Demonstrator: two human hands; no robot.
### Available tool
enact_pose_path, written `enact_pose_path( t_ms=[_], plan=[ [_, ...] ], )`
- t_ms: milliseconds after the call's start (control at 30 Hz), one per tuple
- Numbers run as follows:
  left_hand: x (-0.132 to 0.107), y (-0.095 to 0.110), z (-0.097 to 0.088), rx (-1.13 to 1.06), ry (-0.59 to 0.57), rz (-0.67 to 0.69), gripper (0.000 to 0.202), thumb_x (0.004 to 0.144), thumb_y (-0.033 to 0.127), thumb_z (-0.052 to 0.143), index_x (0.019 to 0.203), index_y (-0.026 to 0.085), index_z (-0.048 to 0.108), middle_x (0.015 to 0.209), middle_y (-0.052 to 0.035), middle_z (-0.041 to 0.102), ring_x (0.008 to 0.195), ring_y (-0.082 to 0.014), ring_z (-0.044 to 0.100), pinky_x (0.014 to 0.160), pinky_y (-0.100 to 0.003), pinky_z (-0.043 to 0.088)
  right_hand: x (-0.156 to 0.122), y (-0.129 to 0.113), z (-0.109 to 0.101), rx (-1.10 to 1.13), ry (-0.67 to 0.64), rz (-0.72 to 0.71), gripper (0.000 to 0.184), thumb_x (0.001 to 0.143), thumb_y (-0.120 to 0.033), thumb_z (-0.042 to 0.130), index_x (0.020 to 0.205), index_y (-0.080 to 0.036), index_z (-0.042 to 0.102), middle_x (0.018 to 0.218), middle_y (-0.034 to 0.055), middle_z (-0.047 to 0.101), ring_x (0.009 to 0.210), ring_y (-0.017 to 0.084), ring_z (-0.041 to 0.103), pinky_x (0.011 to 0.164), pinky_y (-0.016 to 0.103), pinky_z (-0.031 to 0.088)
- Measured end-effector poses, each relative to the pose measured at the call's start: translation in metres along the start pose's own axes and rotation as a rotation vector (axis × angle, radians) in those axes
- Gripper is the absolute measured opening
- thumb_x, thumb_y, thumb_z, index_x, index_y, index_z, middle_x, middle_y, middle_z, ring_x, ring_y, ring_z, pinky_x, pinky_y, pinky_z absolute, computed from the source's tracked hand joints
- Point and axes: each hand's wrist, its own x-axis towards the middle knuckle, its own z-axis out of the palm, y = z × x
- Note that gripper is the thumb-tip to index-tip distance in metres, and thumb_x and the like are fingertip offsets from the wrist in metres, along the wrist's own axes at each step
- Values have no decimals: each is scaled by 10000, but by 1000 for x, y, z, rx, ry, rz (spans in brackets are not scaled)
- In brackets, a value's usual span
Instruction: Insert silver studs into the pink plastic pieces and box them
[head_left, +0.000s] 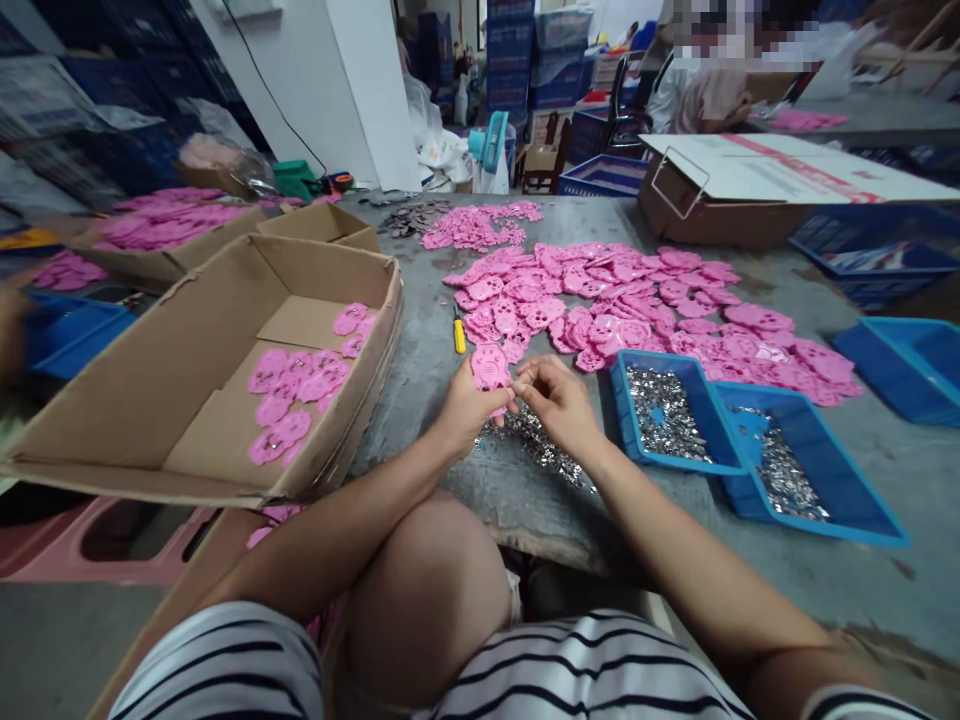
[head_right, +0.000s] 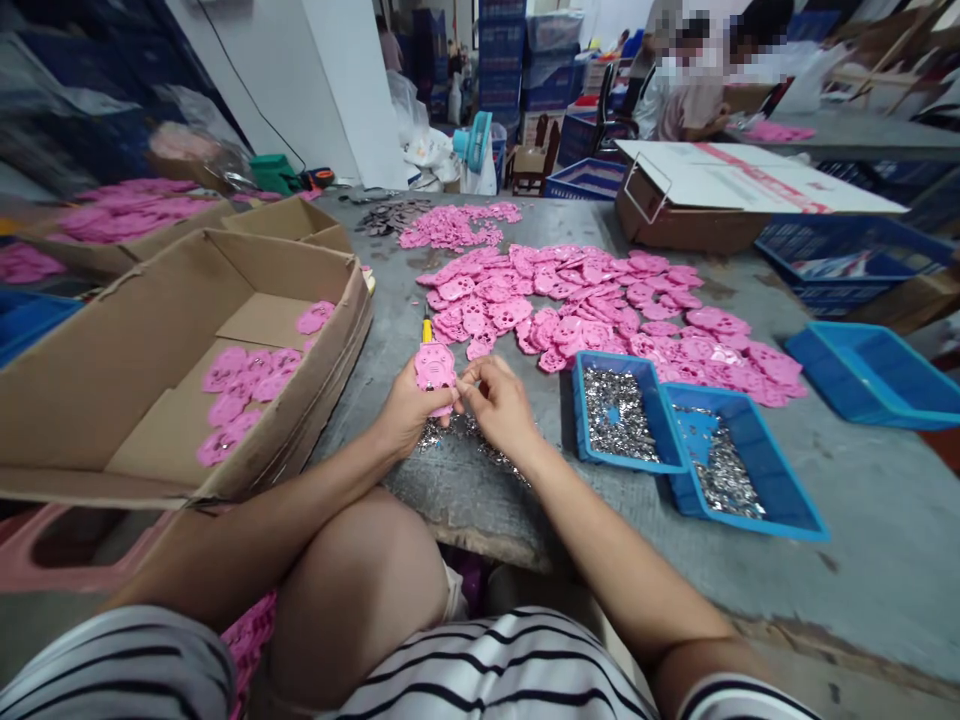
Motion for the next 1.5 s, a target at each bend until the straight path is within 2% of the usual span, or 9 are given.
enact_pose_path(
  t_ms=[200,367,633,867,1033,1133,1300,1400,1500],
  plan=[
    [-3,6,0,-232,-211,-82,436,698,381,571,1058,164,457,737,-27,625,531,-169,623,349,-211,373,4,-12,-15,52,-119,-20,161,829,-237,594,673,-200,592,1045,80,547,1056,219,539,917,404,467],
    [-5,9,2,-268,-226,-107,453,743,369,555,1134,150,491,783,-43,628,592,-177,640,363,-200,381,2,-15,-19,8,-175,-65,136,831,-219,610,697,-198,611,1167,80,527,1104,225,529,965,431,472],
    [-6,8,1,-161,-281,-82,497,722,450,545,1126,167,493,819,-45,634,601,-178,657,342,-193,399,2,-16,-22,-35,-228,-65,123,825,-204,616,703,-193,626,1159,77,536,1050,214,540,951,434,484],
    [-6,6,0,-194,-298,-127,478,759,409,541,1168,169,477,782,-35,634,559,-184,647,336,-216,407,4,-18,-24,-67,-257,-56,116,811,-197,613,696,-189,616,1106,68,552,1020,206,541,916,417,490],
    [-7,4,-1,-184,-325,-107,447,748,391,550,1128,170,467,791,-33,632,540,-179,643,347,-230,436,0,-14,-20,-54,-197,-22,120,793,-192,630,675,-175,616,1078,73,555,928,187,558,839,390,510],
    [-8,4,-2,-122,-312,-104,431,715,289,601,1097,168,444,771,-14,617,518,-159,633,368,-223,448,-5,-9,-15,2,-114,16,111,771,-221,669,675,-177,634,1100,79,563,932,193,577,829,391,509],
    [-8,3,-3,-39,-327,-75,486,684,207,639,1099,175,388,749,28,599,513,-148,642,395,-224,468,-13,-7,-9,148,11,29,136,786,-310,688,694,-210,695,1084,71,615,1061,227,585,926,432,478],
    [-9,4,-4,-22,-363,-57,467,695,218,631,1087,173,380,739,19,634,505,-145,644,395,-221,469,-15,-8,-11,178,84,8,133,822,-335,656,769,-233,721,1105,66,633,1116,229,566,954,449,467],
    [-9,5,-4,14,-375,-59,440,702,233,637,1056,173,383,738,-2,673,497,-138,640,389,-208,458,-18,-5,-14,176,162,20,118,822,-336,649,788,-244,715,1084,52,646,1085,220,577,938,455,477]
  ],
)
